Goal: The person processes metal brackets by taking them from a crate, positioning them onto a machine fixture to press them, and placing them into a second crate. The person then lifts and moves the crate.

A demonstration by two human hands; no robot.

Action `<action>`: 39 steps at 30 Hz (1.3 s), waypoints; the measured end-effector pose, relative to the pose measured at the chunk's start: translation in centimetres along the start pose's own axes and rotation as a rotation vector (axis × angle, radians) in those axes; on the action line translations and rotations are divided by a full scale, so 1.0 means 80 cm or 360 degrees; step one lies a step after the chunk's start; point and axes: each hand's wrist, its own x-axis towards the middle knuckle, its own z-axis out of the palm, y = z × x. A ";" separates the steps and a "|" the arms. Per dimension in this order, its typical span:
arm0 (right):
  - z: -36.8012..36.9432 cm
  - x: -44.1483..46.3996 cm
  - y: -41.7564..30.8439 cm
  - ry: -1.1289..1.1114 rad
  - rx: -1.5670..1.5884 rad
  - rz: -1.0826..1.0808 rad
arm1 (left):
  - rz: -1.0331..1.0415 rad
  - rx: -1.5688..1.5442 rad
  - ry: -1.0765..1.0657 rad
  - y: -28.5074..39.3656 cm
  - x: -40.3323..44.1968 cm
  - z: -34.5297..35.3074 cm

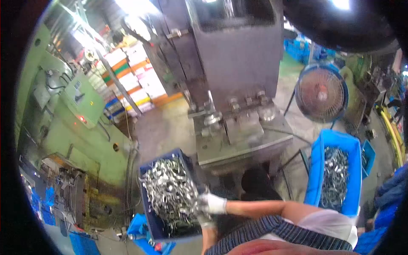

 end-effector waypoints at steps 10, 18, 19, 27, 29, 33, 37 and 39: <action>-0.087 -0.113 -0.016 0.0650 0.0365 -0.0175 | -0.0376 -0.0509 -0.0644 0.031 -0.031 0.011; -0.220 -0.126 0.013 0.1605 0.0150 0.0070 | -0.0306 0.0307 -0.0414 0.043 -0.060 0.042; -0.227 -0.117 0.018 0.1638 0.0087 0.0005 | -0.0290 0.0449 -0.0432 0.047 -0.056 0.039; -0.258 -0.092 0.061 0.1561 0.0047 -0.0174 | -0.0260 0.0346 -0.0492 0.048 -0.048 0.035; -0.263 -0.097 0.066 0.1516 0.0027 -0.0156 | -0.0294 0.0113 -0.0556 0.048 -0.045 0.036; -0.261 -0.104 0.076 0.1513 -0.0166 -0.0208 | -0.0247 -0.0186 -0.0480 0.062 -0.048 0.087; -0.262 -0.104 0.087 0.1711 0.0123 -0.0136 | -0.0199 -0.0225 -0.0624 0.064 -0.028 0.082; -0.259 -0.104 0.077 0.1613 -0.0091 -0.0324 | -0.0140 -0.0083 -0.0616 0.079 -0.039 0.105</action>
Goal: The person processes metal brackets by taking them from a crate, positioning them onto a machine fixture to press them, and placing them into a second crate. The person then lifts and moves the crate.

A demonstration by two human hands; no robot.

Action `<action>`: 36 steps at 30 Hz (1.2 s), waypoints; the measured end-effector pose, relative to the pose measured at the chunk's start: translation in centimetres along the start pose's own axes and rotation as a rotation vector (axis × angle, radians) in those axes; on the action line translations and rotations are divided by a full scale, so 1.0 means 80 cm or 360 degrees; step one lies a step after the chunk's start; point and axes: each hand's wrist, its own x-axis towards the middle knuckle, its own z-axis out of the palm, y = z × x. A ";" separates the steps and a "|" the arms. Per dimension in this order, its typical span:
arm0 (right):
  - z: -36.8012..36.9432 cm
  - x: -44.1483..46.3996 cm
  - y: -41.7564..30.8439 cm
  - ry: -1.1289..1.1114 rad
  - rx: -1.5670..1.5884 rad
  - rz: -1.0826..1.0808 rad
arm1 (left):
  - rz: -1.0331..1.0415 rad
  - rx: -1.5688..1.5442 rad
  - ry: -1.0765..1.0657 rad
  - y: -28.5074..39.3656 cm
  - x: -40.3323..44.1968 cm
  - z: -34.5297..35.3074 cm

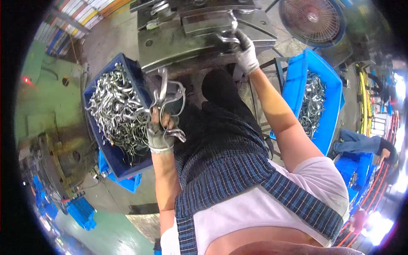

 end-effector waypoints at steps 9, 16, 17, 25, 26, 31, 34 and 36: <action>0.019 -0.012 -0.153 -0.0887 -0.0987 -0.0600 | -0.0085 0.0688 0.0027 0.027 0.009 -0.005; 0.052 -0.044 -0.133 -0.1958 -0.0901 -0.0373 | -0.0704 0.0658 0.0095 0.037 -0.006 0.022; 0.043 -0.054 -0.119 -0.1960 -0.0781 -0.0299 | -0.0777 0.0701 0.0070 0.028 -0.008 0.021; -0.022 -0.063 -0.105 -0.0398 0.0374 0.0713 | -0.0860 0.0489 0.0261 -0.010 -0.040 -0.046; -0.015 -0.052 -0.114 -0.0056 0.0818 0.0790 | -0.0842 0.0594 0.0292 -0.013 -0.039 -0.044; 0.010 -0.002 -0.039 0.0228 -0.0372 0.0059 | -0.0608 0.0544 0.0330 -0.023 -0.034 -0.038; 0.015 0.016 -0.025 0.0233 -0.0343 -0.0023 | -0.0273 0.0380 0.0296 -0.015 -0.030 -0.031; 0.012 0.016 -0.019 0.0270 -0.0264 0.0018 | -0.0169 0.0093 0.0221 -0.005 -0.026 -0.025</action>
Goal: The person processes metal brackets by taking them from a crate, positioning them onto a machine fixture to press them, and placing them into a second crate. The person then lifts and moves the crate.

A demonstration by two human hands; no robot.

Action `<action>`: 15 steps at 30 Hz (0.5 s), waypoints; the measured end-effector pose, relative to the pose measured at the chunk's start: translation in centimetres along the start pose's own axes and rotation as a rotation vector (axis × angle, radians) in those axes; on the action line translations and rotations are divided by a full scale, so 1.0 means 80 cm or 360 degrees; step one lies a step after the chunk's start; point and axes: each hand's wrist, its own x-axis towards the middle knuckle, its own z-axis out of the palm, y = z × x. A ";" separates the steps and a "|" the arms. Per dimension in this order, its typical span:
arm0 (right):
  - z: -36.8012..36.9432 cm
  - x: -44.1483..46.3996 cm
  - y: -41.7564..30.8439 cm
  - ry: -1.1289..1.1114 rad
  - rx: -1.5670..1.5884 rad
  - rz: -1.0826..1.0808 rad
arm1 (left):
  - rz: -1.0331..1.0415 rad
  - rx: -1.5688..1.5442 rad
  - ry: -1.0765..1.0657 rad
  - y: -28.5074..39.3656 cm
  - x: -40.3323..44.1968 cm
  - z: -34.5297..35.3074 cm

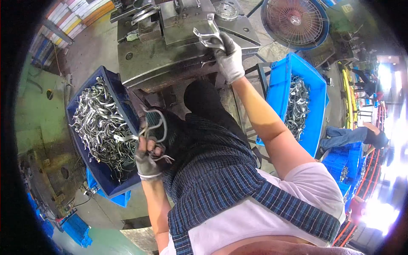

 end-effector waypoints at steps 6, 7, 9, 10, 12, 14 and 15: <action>-0.005 0.013 -0.010 0.0000 -0.0087 0.0015 | 0.0194 -0.0342 -0.0313 0.010 0.035 0.013; -0.005 0.013 -0.006 0.0022 -0.0139 -0.0032 | 0.0196 -0.0351 -0.0294 0.011 0.038 0.017; -0.006 0.015 0.012 0.0010 -0.0186 -0.0079 | 0.0183 -0.0448 -0.0320 0.011 0.041 0.029; -0.007 0.016 0.019 -0.0012 -0.0075 -0.0032 | 0.0172 -0.0530 -0.0376 0.012 0.042 0.037; -0.011 0.012 0.015 -0.0013 -0.0105 0.0085 | 0.0046 -0.0763 -0.0368 0.013 0.046 0.045; -0.008 0.007 -0.004 -0.0089 0.0010 0.0202 | -0.0024 -0.0866 -0.0697 0.011 0.055 0.048; -0.015 0.009 -0.005 -0.0158 -0.0227 0.0121 | -0.0013 -0.0835 -0.0701 0.009 0.059 0.045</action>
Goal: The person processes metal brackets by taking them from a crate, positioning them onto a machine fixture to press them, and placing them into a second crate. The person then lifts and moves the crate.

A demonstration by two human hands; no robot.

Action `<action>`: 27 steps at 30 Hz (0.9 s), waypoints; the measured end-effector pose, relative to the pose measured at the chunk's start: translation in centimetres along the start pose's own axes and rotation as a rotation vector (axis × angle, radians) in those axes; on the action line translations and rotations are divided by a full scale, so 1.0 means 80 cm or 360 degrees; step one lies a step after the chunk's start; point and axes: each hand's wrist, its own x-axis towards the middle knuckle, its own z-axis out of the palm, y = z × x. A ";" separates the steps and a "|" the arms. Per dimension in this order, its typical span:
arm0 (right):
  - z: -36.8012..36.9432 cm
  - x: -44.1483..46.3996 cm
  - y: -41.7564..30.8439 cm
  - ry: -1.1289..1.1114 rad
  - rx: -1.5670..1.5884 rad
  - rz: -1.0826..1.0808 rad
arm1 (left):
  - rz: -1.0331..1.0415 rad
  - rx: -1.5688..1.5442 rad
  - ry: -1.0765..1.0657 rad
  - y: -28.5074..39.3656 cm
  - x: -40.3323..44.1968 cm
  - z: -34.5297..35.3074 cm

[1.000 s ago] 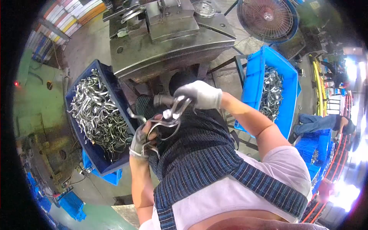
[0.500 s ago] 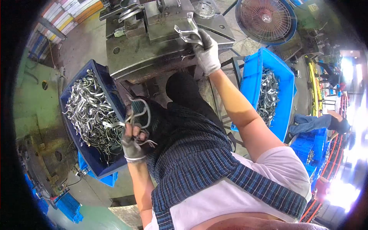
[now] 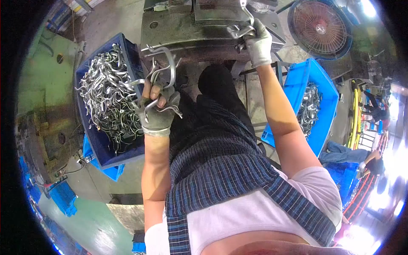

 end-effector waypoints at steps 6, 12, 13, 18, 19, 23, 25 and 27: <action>-0.036 -0.056 -0.079 -0.0939 0.0675 0.0138 | 0.0045 0.0175 0.0057 0.007 0.001 -0.003; 0.041 -0.123 -0.069 -0.1048 0.1063 0.0746 | -0.0027 0.0969 0.0114 -0.011 0.016 0.025; 0.041 -0.122 -0.070 -0.1089 0.1288 0.0825 | 0.0008 0.1105 0.0253 -0.015 0.017 0.030; 0.009 -0.114 -0.061 -0.0749 0.1476 0.0762 | 0.0004 0.1659 0.0586 -0.002 -0.002 -0.024; 0.001 -0.103 -0.058 -0.0652 0.1610 0.0763 | -0.0001 0.1756 0.0715 0.001 -0.006 -0.034; -0.022 -0.050 -0.052 -0.0220 0.0804 0.0258 | -0.0275 0.1433 0.0855 0.012 -0.034 -0.058; -0.004 -0.027 -0.042 -0.0126 0.0559 0.0116 | -0.0175 0.1847 0.0683 0.006 -0.043 -0.067; 0.014 -0.015 -0.009 -0.0064 0.1143 0.0287 | -0.0241 0.2056 0.0699 0.001 -0.047 -0.060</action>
